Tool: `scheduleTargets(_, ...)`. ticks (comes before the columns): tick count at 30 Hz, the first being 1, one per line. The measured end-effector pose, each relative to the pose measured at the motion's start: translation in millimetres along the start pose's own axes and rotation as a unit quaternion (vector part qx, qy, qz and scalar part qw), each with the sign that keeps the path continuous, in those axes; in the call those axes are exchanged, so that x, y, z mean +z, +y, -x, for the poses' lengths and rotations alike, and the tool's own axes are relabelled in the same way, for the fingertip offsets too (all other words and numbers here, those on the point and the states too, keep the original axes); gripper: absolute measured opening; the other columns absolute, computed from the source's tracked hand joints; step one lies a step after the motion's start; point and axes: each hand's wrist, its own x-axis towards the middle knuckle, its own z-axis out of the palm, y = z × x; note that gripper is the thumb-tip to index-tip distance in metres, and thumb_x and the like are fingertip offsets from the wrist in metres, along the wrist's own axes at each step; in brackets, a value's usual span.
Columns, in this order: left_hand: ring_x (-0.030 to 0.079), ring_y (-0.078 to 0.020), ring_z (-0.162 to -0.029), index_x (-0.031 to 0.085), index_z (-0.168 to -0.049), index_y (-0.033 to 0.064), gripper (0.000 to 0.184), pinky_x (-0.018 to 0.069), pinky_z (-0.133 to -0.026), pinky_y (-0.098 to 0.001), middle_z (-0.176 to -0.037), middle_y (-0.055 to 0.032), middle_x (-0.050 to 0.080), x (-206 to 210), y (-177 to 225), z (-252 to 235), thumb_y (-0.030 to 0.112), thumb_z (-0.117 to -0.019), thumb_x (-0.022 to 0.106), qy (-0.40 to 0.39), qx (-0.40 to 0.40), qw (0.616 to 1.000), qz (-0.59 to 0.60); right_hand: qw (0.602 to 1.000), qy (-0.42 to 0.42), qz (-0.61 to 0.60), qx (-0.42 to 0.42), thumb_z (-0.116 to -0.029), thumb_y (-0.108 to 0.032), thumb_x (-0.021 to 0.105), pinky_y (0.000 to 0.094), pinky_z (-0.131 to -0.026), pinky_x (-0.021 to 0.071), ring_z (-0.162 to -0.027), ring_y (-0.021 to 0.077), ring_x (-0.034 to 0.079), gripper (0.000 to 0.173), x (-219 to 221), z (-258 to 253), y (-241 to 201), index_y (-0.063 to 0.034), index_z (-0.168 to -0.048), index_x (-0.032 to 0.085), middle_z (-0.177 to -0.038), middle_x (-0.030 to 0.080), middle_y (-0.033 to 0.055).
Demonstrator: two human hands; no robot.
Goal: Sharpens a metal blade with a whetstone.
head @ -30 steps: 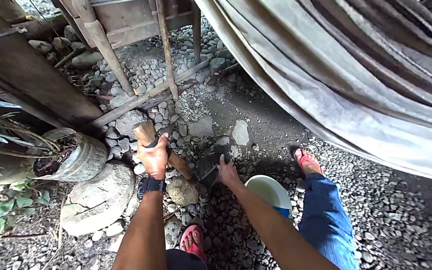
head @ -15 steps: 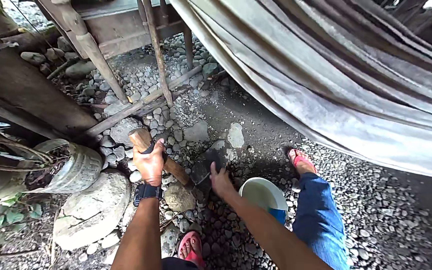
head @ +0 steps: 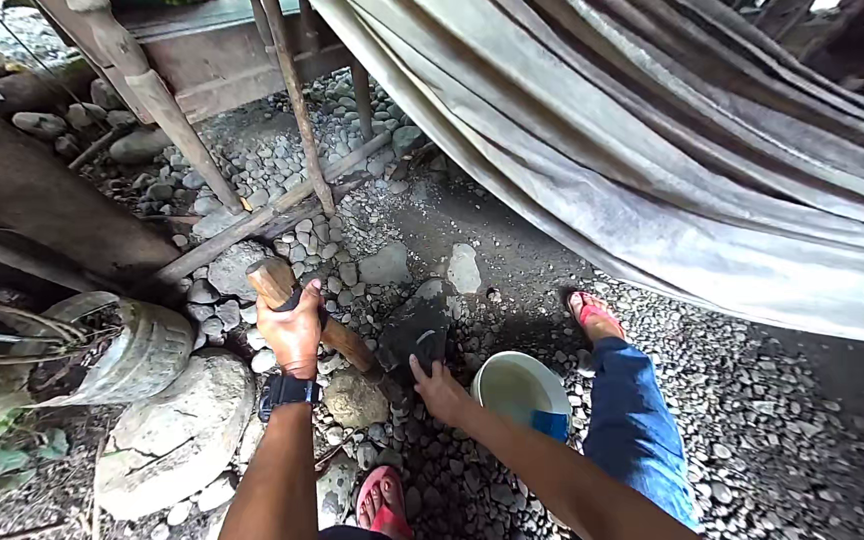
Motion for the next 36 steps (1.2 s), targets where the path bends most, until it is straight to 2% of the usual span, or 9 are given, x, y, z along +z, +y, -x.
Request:
scheduleTargets(6, 0.066, -0.0047, -0.056, 0.05, -0.117, -0.0043, 0.042, 0.0587, -0.058, -0.0214, -0.07, 0.0004, 0.066, -3.6, 1.0, 4.0, -0.005, -0.0836, 0.076, -0.004, 0.011, 1.0, 0.027, 0.984, 0.069, -0.071, 0.15, -0.1134, -0.031, 0.034, 0.0531, -0.113, 0.0419, -0.138, 0.0521, 0.046, 0.064, -43.6, -47.0, -1.8, -0.0091, -0.166, 0.005, -0.154, 0.035, 0.0391)
scheduleTargets(12, 0.066, -0.0046, -0.061, 0.052, -0.122, -0.007, 0.048, 0.0587, -0.062, -0.0225, -0.079, -0.0034, 0.066, 3.7, 3.0, 2.4, 0.0, -0.0831, 0.079, -0.009, 0.013, 1.0, -0.009, 1.0, -0.008, 0.005, -0.003, -0.1125, -0.027, 0.04, 0.0584, -0.109, 0.0451, -0.136, 0.0571, 0.043, 0.065, 2.0, 4.8, -2.5, -0.0157, -0.167, 0.007, -0.153, 0.031, 0.0405)
scheduleTargets(18, 0.067, -0.0043, -0.062, 0.052, -0.119, -0.005, 0.045, 0.0595, -0.062, -0.022, -0.076, -0.0005, 0.067, 0.3, 4.7, 6.7, -0.003, -0.0818, 0.077, -0.034, 0.026, 0.999, 0.019, 0.982, 0.084, -0.063, 0.157, -0.1132, -0.03, 0.035, 0.0531, -0.111, 0.0431, -0.136, 0.0515, 0.048, 0.062, -46.6, -48.6, -3.2, -0.012, -0.167, 0.008, -0.153, 0.036, 0.0384)
scheduleTargets(23, 0.066, -0.0048, -0.062, 0.053, -0.121, -0.0061, 0.047, 0.0584, -0.063, -0.023, -0.079, -0.0031, 0.066, 1.2, 1.5, 0.7, 0.001, -0.0831, 0.079, -0.009, 0.004, 1.0, -0.01, 1.0, -0.01, -0.002, 0.006, -0.1131, -0.028, 0.038, 0.0588, -0.109, 0.0443, -0.136, 0.0572, 0.044, 0.064, 2.6, 7.9, -12.7, -0.0158, -0.167, 0.006, -0.152, 0.032, 0.0413)
scheduleTargets(25, 0.067, -0.0053, -0.063, 0.052, -0.124, -0.0065, 0.05, 0.0595, -0.064, -0.0233, -0.081, -0.0038, 0.067, -0.6, -0.2, 1.8, 0.001, -0.0833, 0.08, -0.011, 0.002, 1.0, -0.005, 1.0, 0.011, 0.006, 0.018, -0.1122, -0.025, 0.039, 0.0592, -0.107, 0.0465, -0.135, 0.0574, 0.044, 0.064, -6.6, -2.1, -7.1, -0.0159, -0.167, 0.007, -0.153, 0.032, 0.0414)
scheduleTargets(29, 0.067, -0.0049, -0.062, 0.052, -0.121, -0.0052, 0.046, 0.0591, -0.062, -0.0231, -0.076, -0.0009, 0.067, -2.6, 1.9, 5.4, -0.002, -0.0829, 0.077, -0.028, 0.015, 0.999, 0.015, 0.986, 0.07, -0.04, 0.143, -0.1134, -0.03, 0.033, 0.0538, -0.111, 0.0431, -0.136, 0.0515, 0.048, 0.062, -50.6, -48.0, -3.9, -0.0115, -0.167, 0.008, -0.153, 0.036, 0.0386)
scheduleTargets(31, 0.066, -0.0044, -0.061, 0.054, -0.119, -0.0052, 0.043, 0.0583, -0.061, -0.0227, -0.075, -0.0012, 0.066, -1.6, 1.0, 3.0, -0.001, -0.083, 0.077, -0.022, 0.011, 1.0, 0.011, 0.99, 0.061, -0.033, 0.121, -0.1131, -0.028, 0.035, 0.056, -0.11, 0.0446, -0.136, 0.0545, 0.046, 0.062, -37.9, -35.9, -9.0, -0.0131, -0.167, 0.007, -0.154, 0.033, 0.04)
scheduleTargets(34, 0.066, -0.0058, -0.063, 0.053, -0.123, -0.0067, 0.048, 0.0587, -0.063, -0.0243, -0.079, -0.0042, 0.066, 0.0, -2.7, -3.1, 0.002, -0.0842, 0.079, -0.005, -0.002, 1.0, -0.005, 1.0, -0.01, 0.005, 0.02, -0.1127, -0.026, 0.038, 0.06, -0.107, 0.0464, -0.134, 0.0579, 0.045, 0.064, -3.0, 7.0, -13.2, -0.0154, -0.167, 0.006, -0.153, 0.031, 0.0418)
scheduleTargets(36, 0.066, -0.0062, -0.064, 0.052, -0.125, -0.0062, 0.05, 0.0588, -0.064, -0.0249, -0.081, -0.0043, 0.066, -2.6, -4.2, -4.8, 0.001, -0.0836, 0.079, 0.0, -0.003, 1.0, 0.0, 1.0, -0.019, 0.02, 0.014, -0.1125, -0.025, 0.039, 0.0604, -0.106, 0.0467, -0.134, 0.0581, 0.045, 0.064, -4.2, 4.7, -10.3, -0.0175, -0.167, 0.006, -0.153, 0.031, 0.0415)
